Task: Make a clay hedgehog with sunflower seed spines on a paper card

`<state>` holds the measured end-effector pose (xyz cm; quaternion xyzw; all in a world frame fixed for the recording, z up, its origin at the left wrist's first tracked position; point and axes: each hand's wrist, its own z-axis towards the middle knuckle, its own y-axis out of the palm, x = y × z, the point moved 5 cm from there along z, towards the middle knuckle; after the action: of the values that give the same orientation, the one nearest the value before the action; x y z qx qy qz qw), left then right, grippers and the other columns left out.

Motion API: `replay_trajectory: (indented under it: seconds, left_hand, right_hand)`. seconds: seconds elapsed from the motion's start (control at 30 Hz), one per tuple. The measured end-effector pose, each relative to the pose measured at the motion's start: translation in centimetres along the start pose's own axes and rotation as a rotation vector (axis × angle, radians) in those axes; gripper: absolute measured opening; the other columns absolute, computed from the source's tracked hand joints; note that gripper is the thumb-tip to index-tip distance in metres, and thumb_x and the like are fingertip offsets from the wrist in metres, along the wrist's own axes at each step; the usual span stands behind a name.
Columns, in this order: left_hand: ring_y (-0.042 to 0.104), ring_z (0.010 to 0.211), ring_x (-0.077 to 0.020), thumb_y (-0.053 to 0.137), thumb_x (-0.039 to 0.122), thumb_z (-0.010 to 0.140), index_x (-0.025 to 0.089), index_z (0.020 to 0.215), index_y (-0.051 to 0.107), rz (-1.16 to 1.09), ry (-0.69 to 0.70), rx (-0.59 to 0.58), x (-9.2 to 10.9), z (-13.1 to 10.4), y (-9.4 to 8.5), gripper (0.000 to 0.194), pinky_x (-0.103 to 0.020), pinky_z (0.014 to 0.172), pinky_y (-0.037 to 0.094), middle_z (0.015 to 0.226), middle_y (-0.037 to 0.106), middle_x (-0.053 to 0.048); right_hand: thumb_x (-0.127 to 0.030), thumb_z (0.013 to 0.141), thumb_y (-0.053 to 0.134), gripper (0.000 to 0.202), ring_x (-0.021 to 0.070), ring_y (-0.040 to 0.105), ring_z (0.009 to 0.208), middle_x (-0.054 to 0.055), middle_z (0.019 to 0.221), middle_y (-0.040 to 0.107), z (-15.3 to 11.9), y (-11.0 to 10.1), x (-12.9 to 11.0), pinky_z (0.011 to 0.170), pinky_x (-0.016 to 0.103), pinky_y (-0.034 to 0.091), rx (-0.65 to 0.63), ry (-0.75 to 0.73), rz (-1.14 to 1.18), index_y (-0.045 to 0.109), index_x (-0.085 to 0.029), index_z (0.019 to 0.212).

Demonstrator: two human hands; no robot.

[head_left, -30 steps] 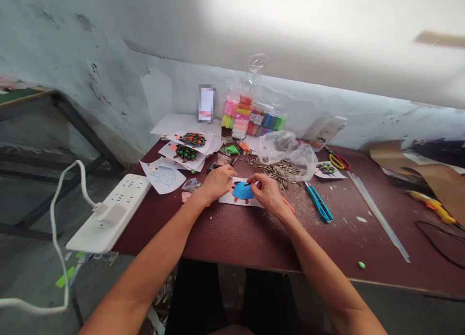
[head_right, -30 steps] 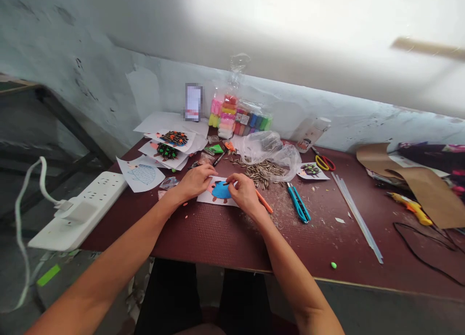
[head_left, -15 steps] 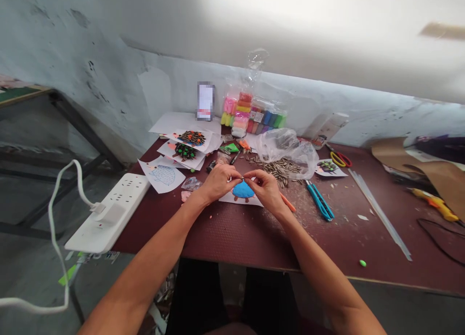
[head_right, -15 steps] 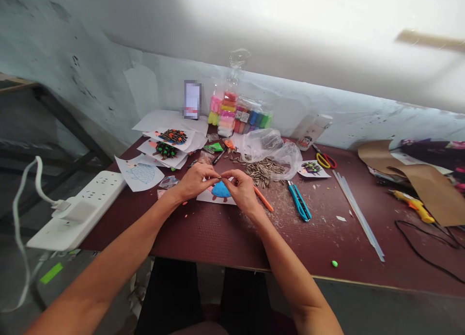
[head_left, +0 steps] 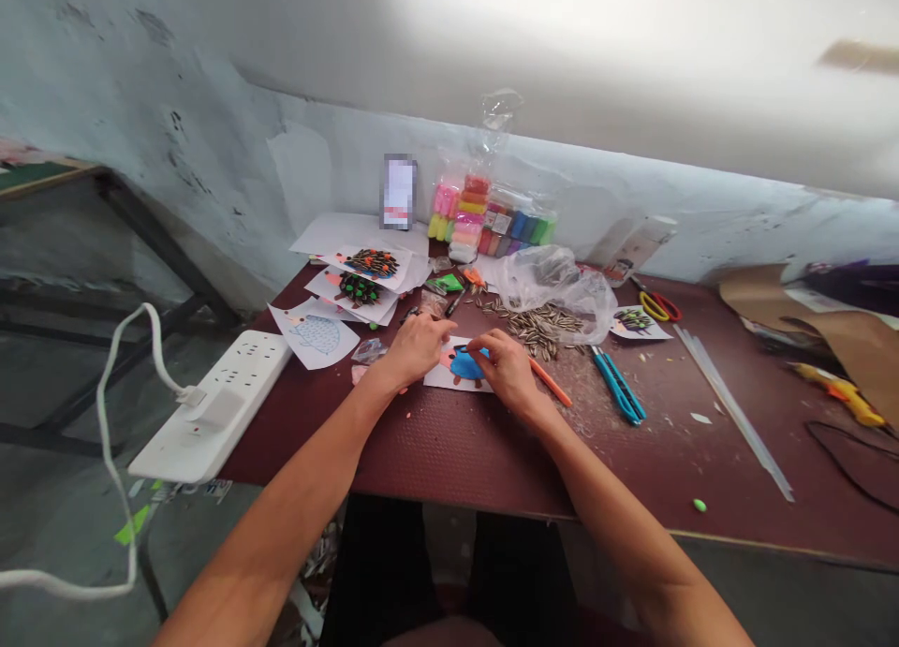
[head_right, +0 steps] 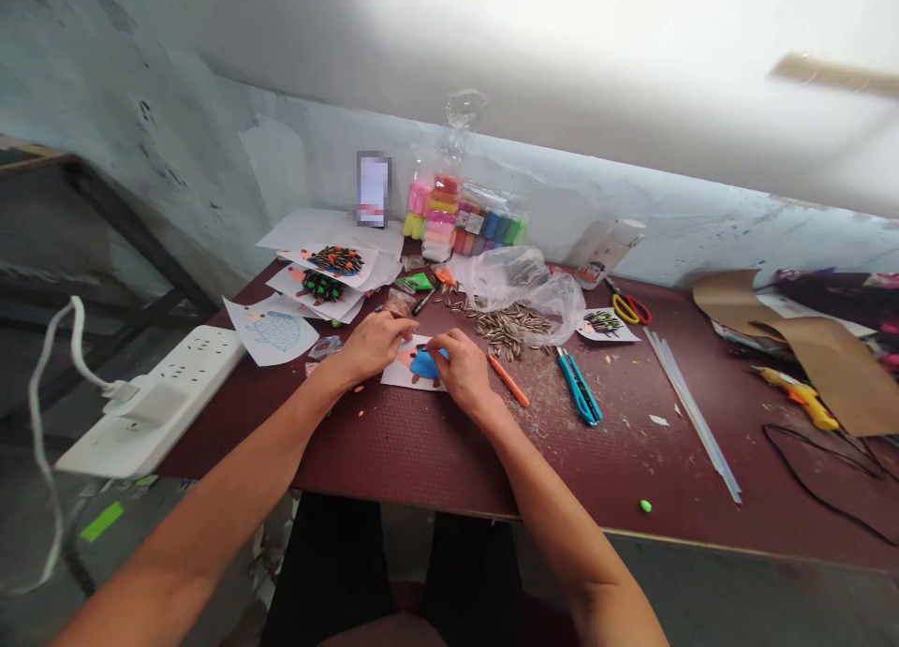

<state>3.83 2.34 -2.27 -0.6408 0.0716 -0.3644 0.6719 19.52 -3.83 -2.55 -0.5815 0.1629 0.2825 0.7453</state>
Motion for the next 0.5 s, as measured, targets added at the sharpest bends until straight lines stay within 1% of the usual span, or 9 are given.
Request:
replay_trajectory:
  seconds: [0.13,0.3,0.43,0.5]
  left_hand:
    - [0.068,0.109,-0.024,0.051,0.003,0.09,0.021,0.128,0.073,0.004,0.006,-0.022,0.08,-0.01,0.27,0.047,-0.035,0.099,0.052,0.107,0.079,-0.006]
    - [0.068,0.108,-0.0229,0.051,0.002,0.09,0.022,0.126,0.073,-0.026,0.02,-0.011,0.12,-0.01,0.43,0.046,-0.034,0.099,0.052,0.107,0.08,-0.005]
    - [0.069,0.109,-0.0231,0.051,0.004,0.092,0.023,0.127,0.073,-0.037,0.005,-0.015,0.06,-0.03,0.41,0.045,-0.035,0.1,0.053,0.11,0.079,-0.007]
    - [0.069,0.108,-0.0234,0.051,0.005,0.092,0.022,0.128,0.073,-0.041,-0.006,-0.023,-0.01,-0.04,0.44,0.045,-0.036,0.1,0.053,0.11,0.079,-0.007]
  right_hand:
    - [-0.015,0.095,0.061,0.019,0.0145,0.063,0.079,0.005,0.096,0.07,0.19,0.48,0.05,0.074,0.024,0.044,-0.01,0.002,-0.075,0.079,-0.021,0.099]
    - [-0.018,0.098,0.057,0.021,0.0139,0.062,0.073,0.005,0.097,0.07,0.1,0.73,-0.08,0.068,0.023,0.042,-0.045,0.025,-0.129,0.078,-0.022,0.102]
    - [-0.019,0.097,0.058,0.021,0.0162,0.065,0.08,0.006,0.098,0.072,0.08,0.64,-0.34,0.072,0.024,0.043,-0.046,0.023,-0.196,0.078,-0.023,0.101]
    - [-0.02,0.097,0.058,0.021,0.0163,0.065,0.079,0.006,0.099,0.073,0.11,0.7,-0.3,0.072,0.025,0.043,-0.054,0.03,-0.212,0.078,-0.023,0.101]
